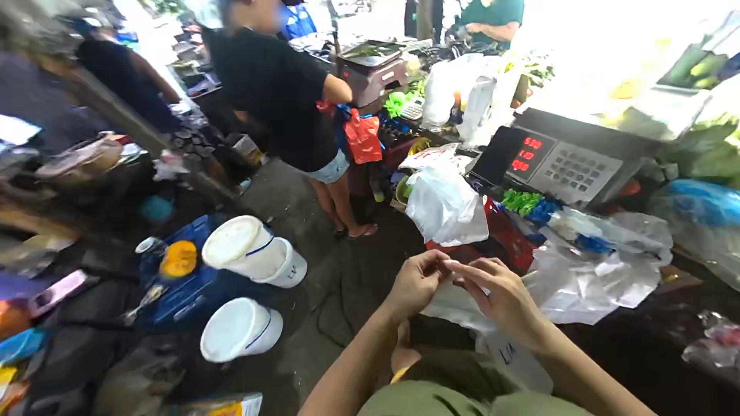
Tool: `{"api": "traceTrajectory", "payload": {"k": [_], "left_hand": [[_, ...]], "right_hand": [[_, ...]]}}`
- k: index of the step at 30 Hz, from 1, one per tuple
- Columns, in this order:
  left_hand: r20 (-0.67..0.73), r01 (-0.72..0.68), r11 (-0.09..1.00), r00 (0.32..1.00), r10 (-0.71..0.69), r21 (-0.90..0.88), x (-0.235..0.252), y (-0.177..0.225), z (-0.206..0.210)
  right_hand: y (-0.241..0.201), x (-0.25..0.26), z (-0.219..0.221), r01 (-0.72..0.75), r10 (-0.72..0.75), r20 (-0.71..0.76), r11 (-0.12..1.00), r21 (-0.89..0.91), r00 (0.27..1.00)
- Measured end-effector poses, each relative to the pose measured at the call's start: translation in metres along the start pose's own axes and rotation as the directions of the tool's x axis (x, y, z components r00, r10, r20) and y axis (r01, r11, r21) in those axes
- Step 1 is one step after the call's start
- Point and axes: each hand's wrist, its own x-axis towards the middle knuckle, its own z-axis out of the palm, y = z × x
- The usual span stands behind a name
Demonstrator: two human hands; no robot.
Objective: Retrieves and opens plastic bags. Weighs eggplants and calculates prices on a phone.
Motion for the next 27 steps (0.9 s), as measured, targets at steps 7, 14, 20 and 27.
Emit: {"api": "traceTrajectory", "payload": {"k": [7, 14, 20, 27], "left_hand": [[0.242, 0.07, 0.997, 0.967, -0.074, 0.029, 0.143, -0.042, -0.099], [0.555, -0.202, 0.919, 0.832, -0.021, 0.338, 0.258, -0.053, -0.163], [0.737, -0.51, 0.823, 0.651, 0.18, 0.249, 0.319, -0.056, -0.144], [0.69, -0.538, 0.805, 0.683, 0.242, 0.251, 0.371, -0.091, -0.109]], "right_hand": [[0.077, 0.08, 0.077, -0.196, 0.21, -0.141, 0.975, 0.105, 0.967], [0.162, 0.15, 0.069, -0.54, 0.478, -0.256, 0.784, -0.307, 0.84], [0.208, 0.177, 0.08, -0.486, 0.503, -0.177, 0.592, -0.643, 0.846], [0.207, 0.196, 0.08, -0.543, 0.588, -0.166, 0.552, -0.633, 0.792]]}}
